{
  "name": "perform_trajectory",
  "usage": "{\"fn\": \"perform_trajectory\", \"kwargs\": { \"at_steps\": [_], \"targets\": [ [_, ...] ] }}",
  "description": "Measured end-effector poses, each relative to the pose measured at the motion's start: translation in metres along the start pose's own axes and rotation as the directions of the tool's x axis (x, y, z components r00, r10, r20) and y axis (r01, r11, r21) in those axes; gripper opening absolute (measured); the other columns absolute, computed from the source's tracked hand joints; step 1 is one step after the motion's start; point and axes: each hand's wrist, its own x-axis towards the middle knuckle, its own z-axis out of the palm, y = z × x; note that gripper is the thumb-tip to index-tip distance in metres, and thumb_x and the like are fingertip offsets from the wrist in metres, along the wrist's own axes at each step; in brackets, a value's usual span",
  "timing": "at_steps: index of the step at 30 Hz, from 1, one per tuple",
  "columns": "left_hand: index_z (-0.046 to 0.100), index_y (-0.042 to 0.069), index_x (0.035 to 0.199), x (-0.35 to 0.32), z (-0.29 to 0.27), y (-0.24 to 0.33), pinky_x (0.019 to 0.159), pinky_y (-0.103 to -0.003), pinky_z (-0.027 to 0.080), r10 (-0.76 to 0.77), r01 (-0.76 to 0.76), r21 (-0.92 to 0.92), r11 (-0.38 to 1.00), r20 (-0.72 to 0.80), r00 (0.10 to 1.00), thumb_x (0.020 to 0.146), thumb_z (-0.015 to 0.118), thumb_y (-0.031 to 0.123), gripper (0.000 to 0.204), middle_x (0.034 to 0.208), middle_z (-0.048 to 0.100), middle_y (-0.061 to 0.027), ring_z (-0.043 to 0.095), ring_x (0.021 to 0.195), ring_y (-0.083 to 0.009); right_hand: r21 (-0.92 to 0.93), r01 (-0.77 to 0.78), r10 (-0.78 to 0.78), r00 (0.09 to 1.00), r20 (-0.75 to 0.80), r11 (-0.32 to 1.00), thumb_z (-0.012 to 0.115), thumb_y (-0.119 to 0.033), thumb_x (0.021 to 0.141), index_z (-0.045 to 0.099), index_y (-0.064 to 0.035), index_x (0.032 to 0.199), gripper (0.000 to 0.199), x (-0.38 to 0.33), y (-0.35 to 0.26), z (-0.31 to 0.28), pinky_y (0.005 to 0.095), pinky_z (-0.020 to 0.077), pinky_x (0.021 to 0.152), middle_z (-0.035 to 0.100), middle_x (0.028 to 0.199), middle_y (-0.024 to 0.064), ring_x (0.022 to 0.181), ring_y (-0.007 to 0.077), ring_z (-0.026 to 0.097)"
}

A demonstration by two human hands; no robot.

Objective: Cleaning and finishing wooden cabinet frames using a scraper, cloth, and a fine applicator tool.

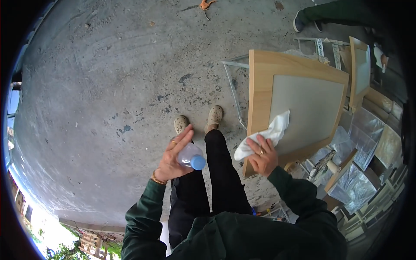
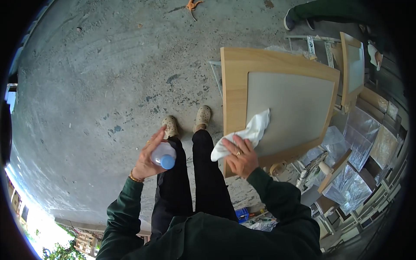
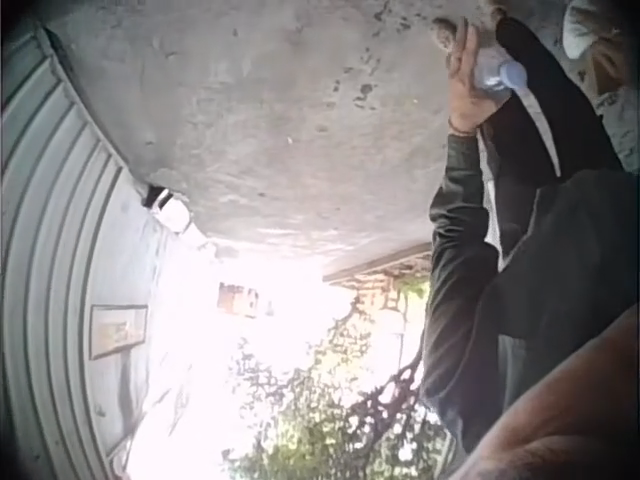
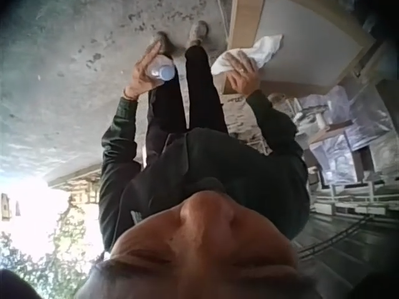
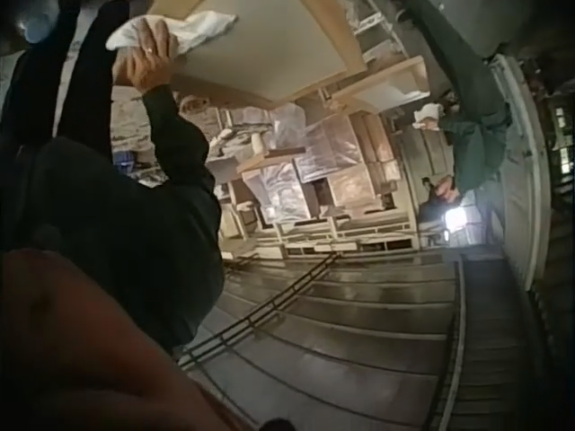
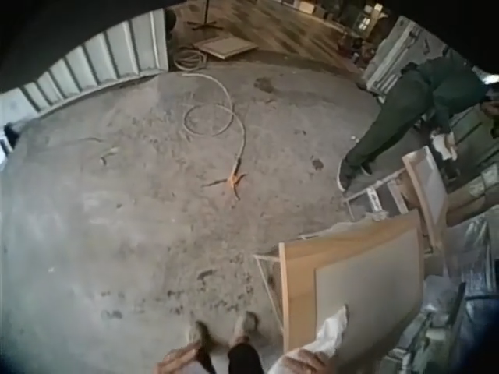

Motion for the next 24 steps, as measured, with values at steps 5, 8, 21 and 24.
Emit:
{"fn": "perform_trajectory", "kwargs": {
  "at_steps": [5, 8, 21, 24],
  "targets": [
    [0.033, 0.008, 0.14, -0.033, -0.028, -0.011, 0.089, -0.036, 0.047, -0.046, 0.048, 0.044, 0.998, -0.056, 0.997, 0.054, 0.076, -0.001, 0.096, 0.139, 0.038, -0.0185, 0.047, 0.12, -0.0297, -0.113, -0.026, -0.002, 0.972, -0.237, 0.993, 0.061, -0.014, 0.075, 0.056, -0.006, 0.064, 0.014, 0.117, 0.028, -0.034, 0.0509, 0.0361, 0.094, 0.048, 0.134, 0.0036, 0.122, 0.0331, 0.042],
    [0.034, 0.008, 0.139, -0.037, -0.033, -0.012, 0.09, -0.034, 0.047, -0.074, 0.083, 0.122, 0.989, -0.072, 0.995, 0.053, 0.074, -0.001, 0.095, 0.138, 0.041, -0.0164, 0.051, 0.114, -0.0267, -0.402, 0.021, -0.124, 0.965, -0.231, 0.916, 0.059, -0.012, 0.072, 0.06, -0.0043, 0.066, 0.01, 0.189, 0.046, -0.063, 0.0439, 0.0345, 0.095, 0.051, 0.127, 0.006, 0.122, 0.0307, 0.04],
    [0.031, 0.01, 0.14, -0.05, -0.02, -0.012, 0.091, -0.035, 0.047, -0.081, 0.092, 0.098, 0.991, -0.111, 0.99, 0.052, 0.072, -0.004, 0.099, 0.135, 0.044, -0.0171, 0.053, 0.112, -0.0248, -0.183, 0.128, -0.059, 0.938, 0.34, 0.975, 0.049, -0.016, 0.08, 0.064, 0.0003, 0.097, 0.028, -0.041, -0.053, 0.011, 0.0448, 0.0324, 0.1, 0.049, 0.129, 0.0126, 0.128, 0.0264, 0.035],
    [0.031, 0.01, 0.141, -0.051, -0.018, -0.01, 0.093, -0.036, 0.045, -0.103, 0.112, 0.074, 0.991, -0.121, 0.987, 0.054, 0.07, -0.002, 0.096, 0.135, 0.044, -0.0179, 0.054, 0.11, -0.0245, -0.078, 0.17, -0.129, 0.916, 0.381, 0.982, 0.051, -0.017, 0.079, 0.064, -0.0012, 0.091, 0.024, -0.078, -0.068, 0.019, 0.0424, 0.0343, 0.099, 0.052, 0.125, 0.0113, 0.126, 0.0245, 0.038]
  ]
}}
